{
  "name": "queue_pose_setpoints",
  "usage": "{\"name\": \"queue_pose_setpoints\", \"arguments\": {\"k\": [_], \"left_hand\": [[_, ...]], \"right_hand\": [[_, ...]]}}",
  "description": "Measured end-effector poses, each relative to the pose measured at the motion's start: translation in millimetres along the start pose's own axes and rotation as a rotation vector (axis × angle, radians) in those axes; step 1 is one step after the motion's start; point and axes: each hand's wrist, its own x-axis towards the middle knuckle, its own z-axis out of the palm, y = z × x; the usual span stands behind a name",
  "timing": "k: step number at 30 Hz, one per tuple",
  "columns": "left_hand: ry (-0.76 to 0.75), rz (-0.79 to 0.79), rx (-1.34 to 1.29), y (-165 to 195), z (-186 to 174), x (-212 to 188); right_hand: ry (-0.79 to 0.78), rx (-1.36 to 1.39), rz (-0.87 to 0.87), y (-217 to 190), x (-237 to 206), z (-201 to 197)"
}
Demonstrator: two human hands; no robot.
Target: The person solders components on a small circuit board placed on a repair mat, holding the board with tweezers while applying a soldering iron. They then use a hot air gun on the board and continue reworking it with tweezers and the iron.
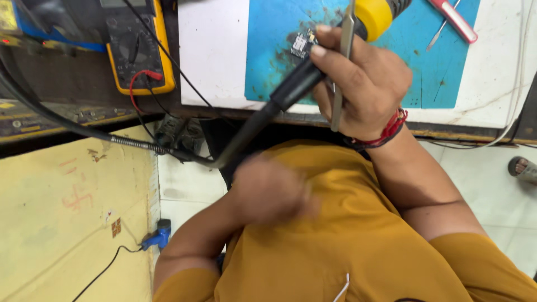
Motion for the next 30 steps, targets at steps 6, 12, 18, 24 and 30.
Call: {"name": "queue_pose_setpoints", "arguments": {"k": [6, 12, 18, 24, 30], "left_hand": [[1.121, -0.205, 0.210, -96.2, -52.5, -57.1], [1.311, -0.220, -0.483, -226.5, -52.6, -82.6], [1.425, -0.178, -0.585, -239.6, -42.0, -94.7], [1.448, -0.270, -0.681, -217.9, -58.8, -82.1], [1.312, -0.217, -0.241, -94.6, -38.5, -34.6]], "right_hand": [[0.016, 0.036, -0.026, 2.6, -14.3, 9.4], [0.000, 0.073, -0.077, -0.2, -32.1, 15.0], [-0.013, 0.091, -0.013, 1.4, -46.3, 12.1], [0.002, 0.080, -0.032, 1.8, -43.5, 14.7], [0.000, 0.034, -0.003, 3.9, -26.8, 7.9]]}}
